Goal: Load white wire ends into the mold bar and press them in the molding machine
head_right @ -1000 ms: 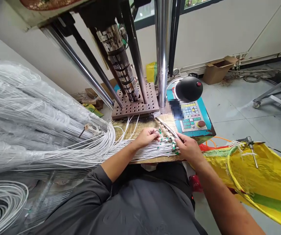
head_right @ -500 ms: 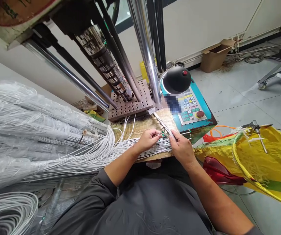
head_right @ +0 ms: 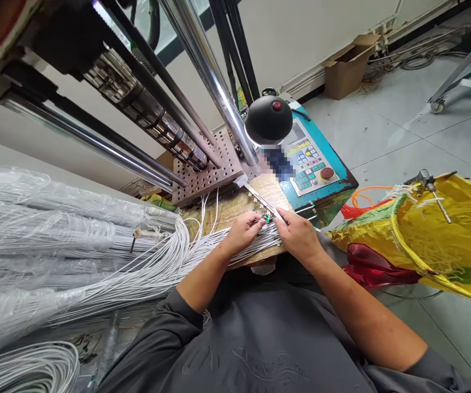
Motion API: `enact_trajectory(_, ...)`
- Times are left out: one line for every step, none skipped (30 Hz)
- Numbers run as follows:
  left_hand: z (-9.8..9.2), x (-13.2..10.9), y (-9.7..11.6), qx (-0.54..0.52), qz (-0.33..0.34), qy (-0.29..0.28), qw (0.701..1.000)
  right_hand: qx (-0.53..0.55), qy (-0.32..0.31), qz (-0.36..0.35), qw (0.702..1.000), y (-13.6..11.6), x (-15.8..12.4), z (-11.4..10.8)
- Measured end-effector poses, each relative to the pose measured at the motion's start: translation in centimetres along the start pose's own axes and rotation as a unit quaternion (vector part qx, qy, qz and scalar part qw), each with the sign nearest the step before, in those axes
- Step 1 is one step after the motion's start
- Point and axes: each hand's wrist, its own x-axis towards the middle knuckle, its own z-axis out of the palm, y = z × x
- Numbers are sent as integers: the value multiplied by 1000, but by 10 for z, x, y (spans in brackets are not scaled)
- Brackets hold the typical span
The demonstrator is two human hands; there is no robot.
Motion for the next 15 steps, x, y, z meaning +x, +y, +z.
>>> enact_trajectory(1,0,0,-2,0,3,1000,-5,-3,2,1000,0,0,0)
enact_trajectory(1,0,-1,-4,-1,5,1000,-10,-5,3,1000,-1,0,0)
enact_trajectory(2,0,-1,-5,-4,7,1000,-17,-8,2,1000,-1,0,-1)
enact_trajectory(2,0,-2,-4,-9,9,1000,-23,-11,1,1000,-1,1,-1)
enact_trajectory(3,-1,-2,-3,-13,10,1000,-29,-14,-1,999,-2,1,-1)
enact_trajectory(3,-1,-3,0,-17,12,1000,-33,-17,-1,999,-2,1,-1)
enact_trajectory(3,-1,-3,4,-19,14,1000,-36,-19,-1,999,-2,1,-2)
enact_trajectory(4,-1,-4,8,-18,18,1000,-37,-21,0,999,-3,1,-2)
enact_trajectory(4,-2,-4,12,-16,22,1000,-37,-22,0,999,-3,1,-3)
enact_trajectory(5,-3,-4,17,-13,26,999,-38,-22,0,999,-3,1,-3)
enact_trajectory(6,-4,-4,23,-10,30,999,-38,-23,0,999,-3,1,-3)
enact_trajectory(6,-5,-4,29,-8,32,999,-39,-23,-1,999,-4,1,-3)
enact_trajectory(7,-5,-4,36,-8,33,999,-40,-23,-2,999,-4,1,-3)
enact_trajectory(8,-6,-4,42,-8,35,998,-41,-22,-3,999,-4,1,-3)
enact_trajectory(9,-7,-4,47,-8,37,998,-42,-22,-3,999,-4,1,-3)
